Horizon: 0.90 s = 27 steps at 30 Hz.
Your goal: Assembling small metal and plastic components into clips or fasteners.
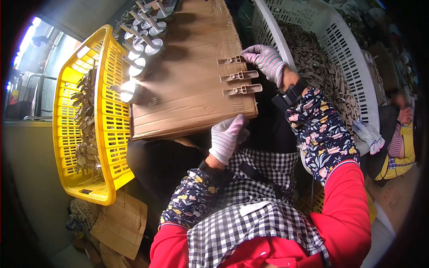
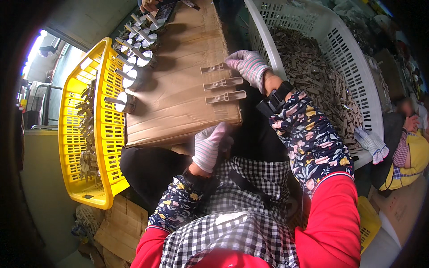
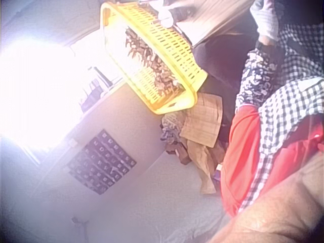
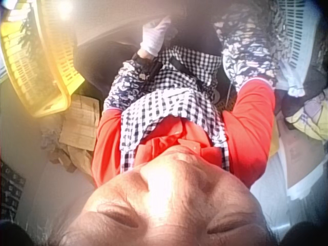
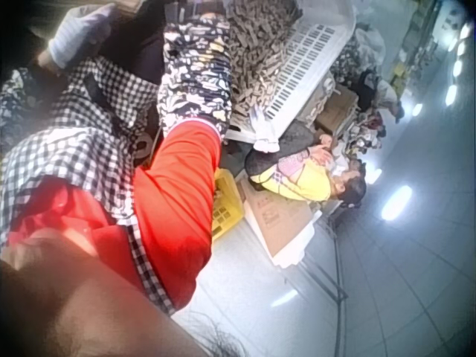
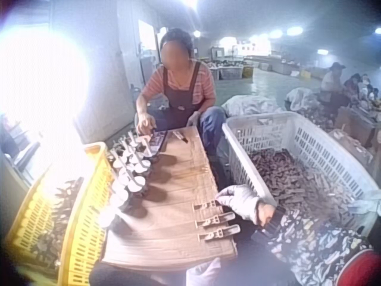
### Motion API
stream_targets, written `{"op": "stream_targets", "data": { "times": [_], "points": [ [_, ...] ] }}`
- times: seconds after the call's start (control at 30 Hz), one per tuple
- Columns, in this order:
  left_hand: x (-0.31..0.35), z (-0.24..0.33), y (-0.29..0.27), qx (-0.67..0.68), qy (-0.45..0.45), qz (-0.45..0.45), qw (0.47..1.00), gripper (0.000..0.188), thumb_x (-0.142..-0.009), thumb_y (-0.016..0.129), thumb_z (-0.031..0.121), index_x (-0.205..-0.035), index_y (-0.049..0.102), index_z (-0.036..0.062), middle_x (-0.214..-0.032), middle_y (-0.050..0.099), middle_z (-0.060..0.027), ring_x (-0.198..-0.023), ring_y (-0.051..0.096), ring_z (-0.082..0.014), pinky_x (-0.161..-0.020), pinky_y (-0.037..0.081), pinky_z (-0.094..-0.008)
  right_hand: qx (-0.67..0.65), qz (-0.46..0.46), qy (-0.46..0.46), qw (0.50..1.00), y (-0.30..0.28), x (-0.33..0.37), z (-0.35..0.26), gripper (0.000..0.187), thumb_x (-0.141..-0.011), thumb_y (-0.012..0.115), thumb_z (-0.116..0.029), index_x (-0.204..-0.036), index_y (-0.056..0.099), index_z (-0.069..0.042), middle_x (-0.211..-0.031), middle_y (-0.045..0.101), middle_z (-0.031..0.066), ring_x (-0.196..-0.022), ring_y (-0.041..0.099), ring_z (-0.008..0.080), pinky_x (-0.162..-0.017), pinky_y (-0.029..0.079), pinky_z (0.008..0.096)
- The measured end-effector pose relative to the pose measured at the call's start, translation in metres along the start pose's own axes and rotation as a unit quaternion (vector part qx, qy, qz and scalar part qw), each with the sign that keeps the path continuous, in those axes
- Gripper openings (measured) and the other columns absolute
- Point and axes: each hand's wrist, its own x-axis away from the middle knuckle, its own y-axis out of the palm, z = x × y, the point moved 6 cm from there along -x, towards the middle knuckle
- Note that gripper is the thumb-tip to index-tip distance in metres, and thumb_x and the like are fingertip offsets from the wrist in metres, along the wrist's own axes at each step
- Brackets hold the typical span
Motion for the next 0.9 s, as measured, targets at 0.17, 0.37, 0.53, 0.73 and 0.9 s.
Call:
{"op": "stream_targets", "data": {
  "times": [0.17,0.37,0.53,0.73,0.9],
  "points": [
    [0.0,0.0,0.001,-0.006,-0.002,0.002,1.0,0.034,-0.085,0.06,0.035,-0.089,0.066,0.0025,-0.061,0.061,-0.0024,-0.05,0.052,-0.0067,-0.047,0.039,-0.0188,-0.049,-0.018,0.034,0.998,0.003,-0.001,0.012,0.021,-0.079,0.067,-0.021,-0.092,0.065,-0.004,-0.082,0.064,0.0021,-0.075,0.054,0.0101,-0.071,0.045,0.026],
    [-0.001,0.0,0.001,-0.003,-0.002,0.005,1.0,0.034,-0.085,0.06,0.036,-0.088,0.066,0.0028,-0.061,0.061,-0.0024,-0.05,0.052,-0.0066,-0.047,0.039,-0.0186,-0.08,-0.027,0.056,0.995,0.006,-0.001,0.013,0.021,-0.079,0.067,-0.02,-0.091,0.065,-0.003,-0.081,0.064,0.0027,-0.074,0.054,0.0103,-0.07,0.045,0.0262],
    [-0.001,0.001,-0.002,-0.008,0.0,-0.004,1.0,0.035,-0.083,0.063,0.036,-0.09,0.065,0.0009,-0.064,0.061,-0.005,-0.05,0.053,-0.0099,-0.045,0.042,-0.022,-0.068,-0.022,0.054,0.996,0.01,-0.003,0.013,0.022,-0.078,0.068,-0.02,-0.09,0.065,-0.002,-0.081,0.064,0.0031,-0.074,0.055,0.0107,-0.071,0.045,0.0266],
    [0.0,0.0,0.002,-0.012,-0.004,-0.007,1.0,0.034,-0.084,0.062,0.034,-0.09,0.064,0.0,-0.064,0.061,-0.0056,-0.049,0.053,-0.0106,-0.045,0.042,-0.0224,0.027,0.005,0.019,0.999,0.002,-0.004,0.009,0.021,-0.075,0.069,-0.02,-0.087,0.066,-0.004,-0.078,0.064,0.0048,-0.072,0.056,0.0127,-0.07,0.046,0.0278],
    [-0.006,-0.011,0.003,0.023,0.032,-0.011,0.999,0.029,-0.085,0.061,0.032,-0.088,0.065,0.0035,-0.06,0.059,-0.0027,-0.047,0.05,-0.0072,-0.044,0.038,-0.0199,0.191,0.026,-0.007,0.981,-0.002,-0.01,0.014,0.034,-0.07,0.07,-0.033,-0.088,0.065,-0.005,-0.083,0.065,0.0147,-0.081,0.061,0.0259,-0.074,0.046,0.0351]
  ]
}}
